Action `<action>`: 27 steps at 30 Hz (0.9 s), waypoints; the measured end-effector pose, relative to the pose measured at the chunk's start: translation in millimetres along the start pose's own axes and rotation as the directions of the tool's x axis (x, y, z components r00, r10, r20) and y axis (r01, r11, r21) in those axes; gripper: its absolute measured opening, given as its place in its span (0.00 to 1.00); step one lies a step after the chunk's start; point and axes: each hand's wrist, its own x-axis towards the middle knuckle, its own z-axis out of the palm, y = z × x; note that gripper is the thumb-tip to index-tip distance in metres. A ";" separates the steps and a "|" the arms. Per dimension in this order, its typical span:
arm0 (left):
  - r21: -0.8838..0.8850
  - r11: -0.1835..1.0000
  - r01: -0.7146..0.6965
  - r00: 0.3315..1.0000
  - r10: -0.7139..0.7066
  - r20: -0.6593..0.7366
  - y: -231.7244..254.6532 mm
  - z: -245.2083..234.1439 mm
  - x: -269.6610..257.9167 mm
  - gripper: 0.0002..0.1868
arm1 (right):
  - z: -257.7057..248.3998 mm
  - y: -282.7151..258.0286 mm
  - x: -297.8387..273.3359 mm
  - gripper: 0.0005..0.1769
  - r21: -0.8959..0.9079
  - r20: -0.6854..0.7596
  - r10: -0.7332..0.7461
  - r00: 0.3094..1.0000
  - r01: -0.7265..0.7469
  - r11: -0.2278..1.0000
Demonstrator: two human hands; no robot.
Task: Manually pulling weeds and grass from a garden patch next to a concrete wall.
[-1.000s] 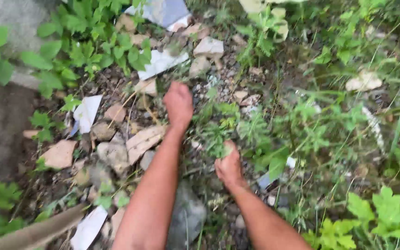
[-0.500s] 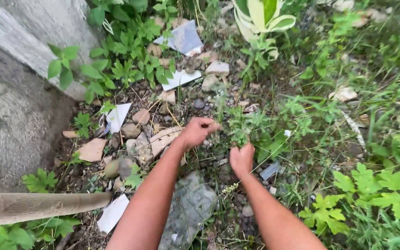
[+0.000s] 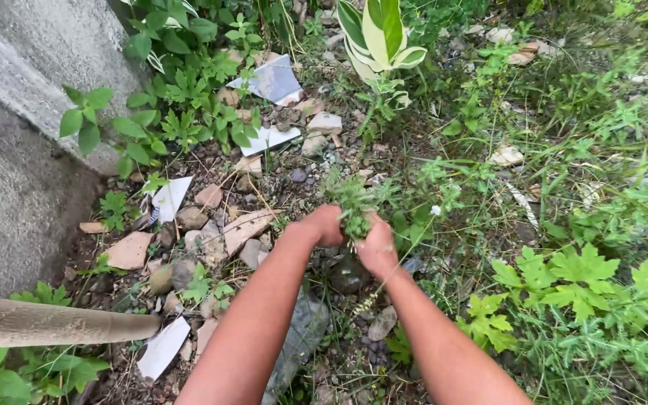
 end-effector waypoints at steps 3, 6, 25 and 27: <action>0.158 0.987 0.035 0.994 -0.051 0.095 -4.8 8.6 -3.5 0.26 | -10.8 41.9 -5.2 0.25 -0.233 0.057 -0.201 0.978 0.209 0.950; 0.145 0.988 0.060 0.996 -0.070 0.063 -4.7 10.3 -5.4 0.23 | -17.0 61.2 -21.0 0.31 -0.376 0.143 -0.062 0.988 0.112 0.920; -0.269 0.962 0.041 0.999 -0.048 -0.022 15.0 13.1 -1.0 0.26 | 16.9 88.2 47.0 0.18 -0.094 -0.290 0.423 0.858 -0.466 0.880; -0.260 0.964 0.049 0.998 -0.058 -0.028 14.4 11.6 -0.5 0.27 | 26.8 120.0 61.4 0.18 -0.124 -0.263 0.390 0.882 -0.432 0.893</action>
